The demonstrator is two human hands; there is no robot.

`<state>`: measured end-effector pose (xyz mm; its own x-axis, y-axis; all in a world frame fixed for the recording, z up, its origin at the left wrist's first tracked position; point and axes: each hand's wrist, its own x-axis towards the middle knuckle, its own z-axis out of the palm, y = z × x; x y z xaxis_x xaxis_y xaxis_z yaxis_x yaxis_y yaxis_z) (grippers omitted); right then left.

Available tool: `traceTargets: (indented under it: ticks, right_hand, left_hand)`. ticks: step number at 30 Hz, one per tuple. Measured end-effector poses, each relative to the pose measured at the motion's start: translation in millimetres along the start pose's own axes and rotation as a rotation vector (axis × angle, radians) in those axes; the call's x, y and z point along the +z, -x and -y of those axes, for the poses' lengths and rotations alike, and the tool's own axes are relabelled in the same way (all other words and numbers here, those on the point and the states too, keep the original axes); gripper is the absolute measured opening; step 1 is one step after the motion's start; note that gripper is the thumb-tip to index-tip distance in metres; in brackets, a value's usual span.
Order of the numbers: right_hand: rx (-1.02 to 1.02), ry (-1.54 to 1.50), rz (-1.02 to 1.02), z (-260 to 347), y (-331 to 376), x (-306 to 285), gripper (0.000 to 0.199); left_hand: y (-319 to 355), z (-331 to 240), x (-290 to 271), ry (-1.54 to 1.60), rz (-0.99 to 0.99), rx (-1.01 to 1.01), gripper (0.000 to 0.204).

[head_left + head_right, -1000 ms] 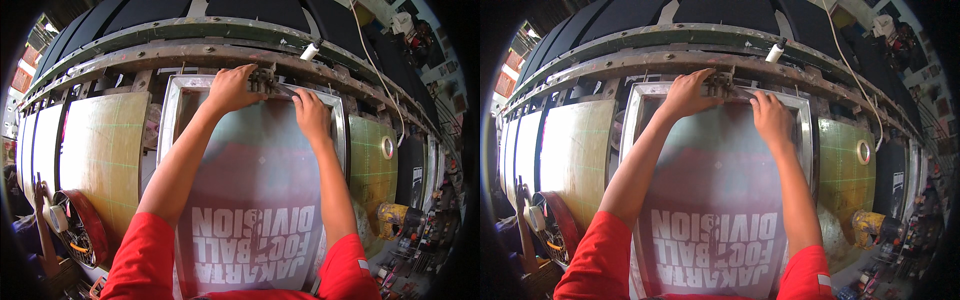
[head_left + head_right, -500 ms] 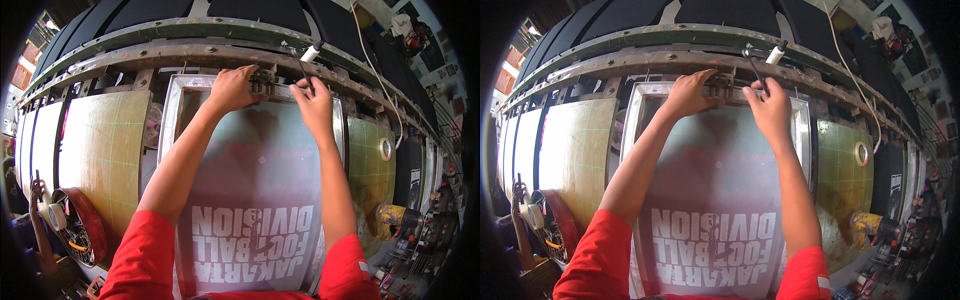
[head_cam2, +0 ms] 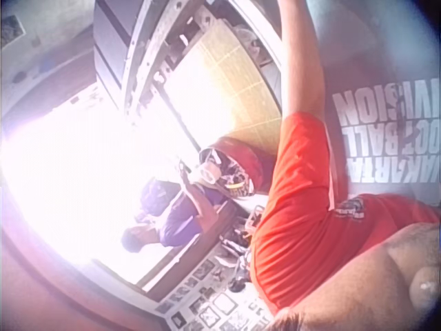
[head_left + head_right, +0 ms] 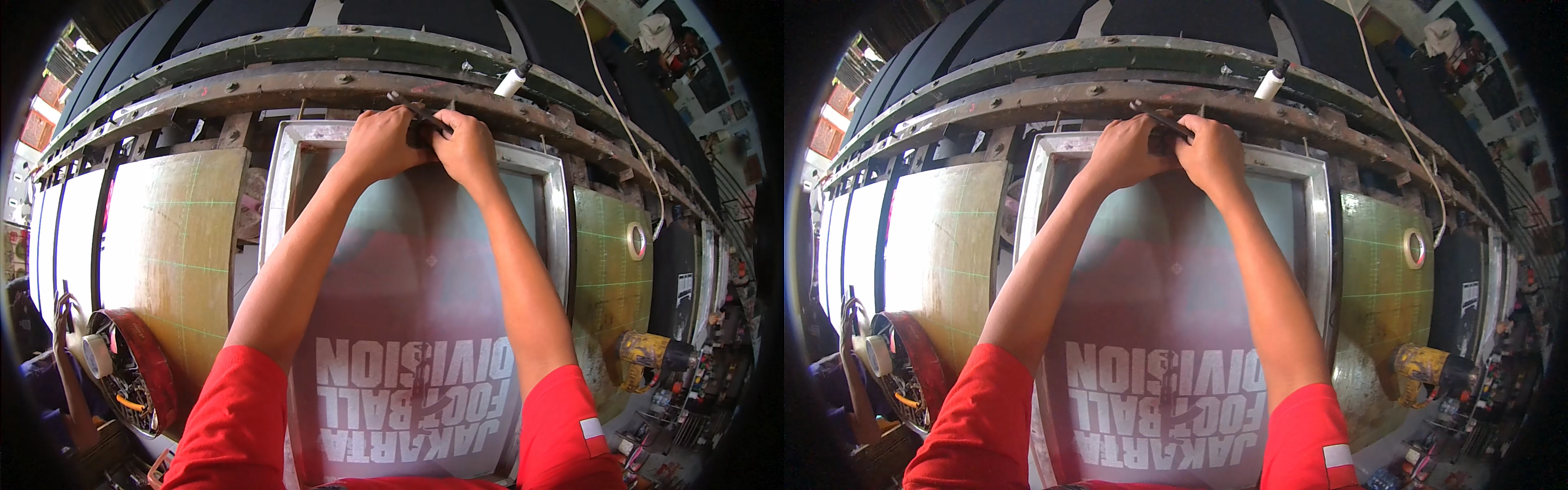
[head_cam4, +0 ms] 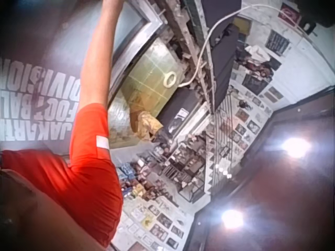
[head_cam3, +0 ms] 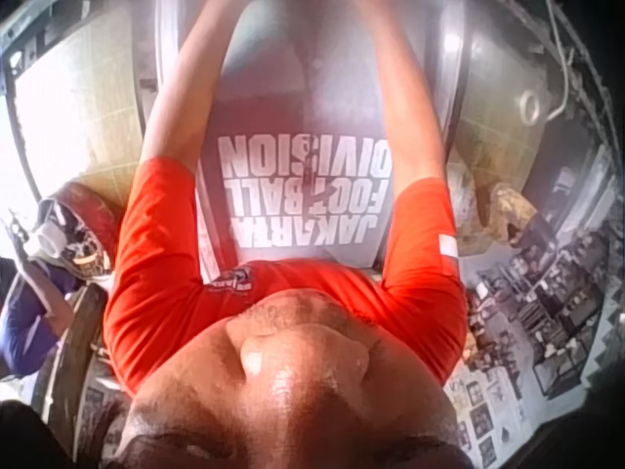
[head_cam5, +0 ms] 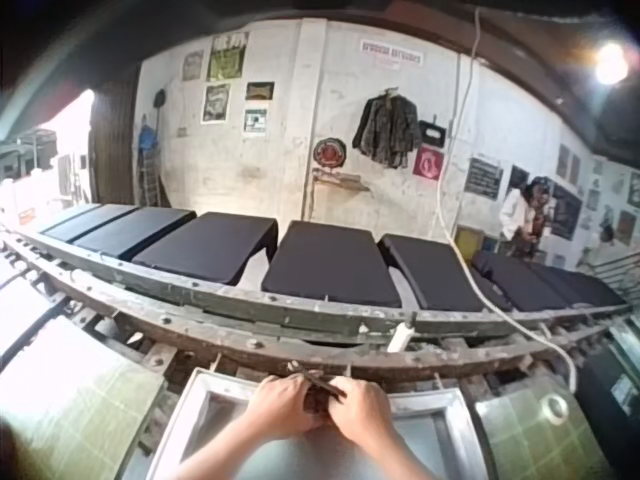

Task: The person positions a large rectangular sign frame on a workbench and secures it using a wrench. They tighten bolts at the top corners of the frame, then remove the frame from the bench and place it on the floor.

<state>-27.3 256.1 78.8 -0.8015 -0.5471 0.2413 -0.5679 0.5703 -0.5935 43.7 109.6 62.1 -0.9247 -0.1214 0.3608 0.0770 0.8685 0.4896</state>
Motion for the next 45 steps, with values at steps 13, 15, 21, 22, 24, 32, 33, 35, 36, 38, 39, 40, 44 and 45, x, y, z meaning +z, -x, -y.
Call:
traceTargets:
  ticks: [13, 15, 21, 22, 24, 32, 33, 35, 36, 38, 39, 40, 44, 45]
  right_hand:
    - [-0.194, 0.351, 0.045, 8, -9, -4, 0.014]
    - [-0.183, 0.351, 0.058, 9, -10, -5, 0.014]
    - [-0.066, 0.215, -0.008, 10, -2, -3, 0.021]
    - [-0.048, 0.143, -0.021, 9, 0, -4, 0.023]
    - [0.040, -0.050, 0.013, 15, 8, -27, 0.034]
    - [-0.299, -0.004, 0.012, -84, 18, -74, 0.022]
    - [-0.304, -0.017, 0.025, -86, 19, -75, 0.021]
    - [-0.296, -0.075, 0.041, -89, 19, -74, 0.022]
    - [-0.294, -0.107, 0.049, -90, 19, -73, 0.023]
    - [-0.350, -0.126, 0.023, -92, 17, -68, 0.024]
    - [-0.377, -0.135, 0.010, -93, 16, -67, 0.024]
    - [-0.385, -0.118, 0.015, -94, 15, -66, 0.025]
    - [-0.359, -0.065, 0.060, -95, 9, -66, 0.026]
    - [-0.339, -0.054, 0.076, -95, 8, -67, 0.026]
  left_hand:
    - [-4, -2, -7, -0.063, 0.137, -0.044, 0.051]
    - [-5, -2, -6, -0.074, 0.136, -0.045, 0.051]
    - [-4, 1, -3, -0.036, 0.069, 0.001, 0.052]
    - [-3, 1, -3, -0.037, 0.079, -0.007, 0.057]
    - [0, 3, -6, -0.039, 0.080, -0.021, 0.067]
    - [0, -2, -3, -0.036, 0.052, -0.025, 0.088]
    - [-1, -3, -3, -0.046, 0.054, -0.032, 0.089]
    - [-1, -4, -3, -0.048, 0.060, -0.031, 0.089]
    - [-1, -4, -3, -0.051, 0.062, -0.033, 0.089]
    - [-2, -5, -3, -0.059, 0.061, -0.027, 0.089]
    - [-2, -5, -3, -0.063, 0.059, -0.025, 0.088]
    - [-2, -5, -3, -0.062, 0.057, -0.022, 0.088]
    - [-1, -4, -4, -0.061, 0.052, -0.023, 0.088]
    - [0, -4, -3, -0.059, 0.051, -0.025, 0.088]
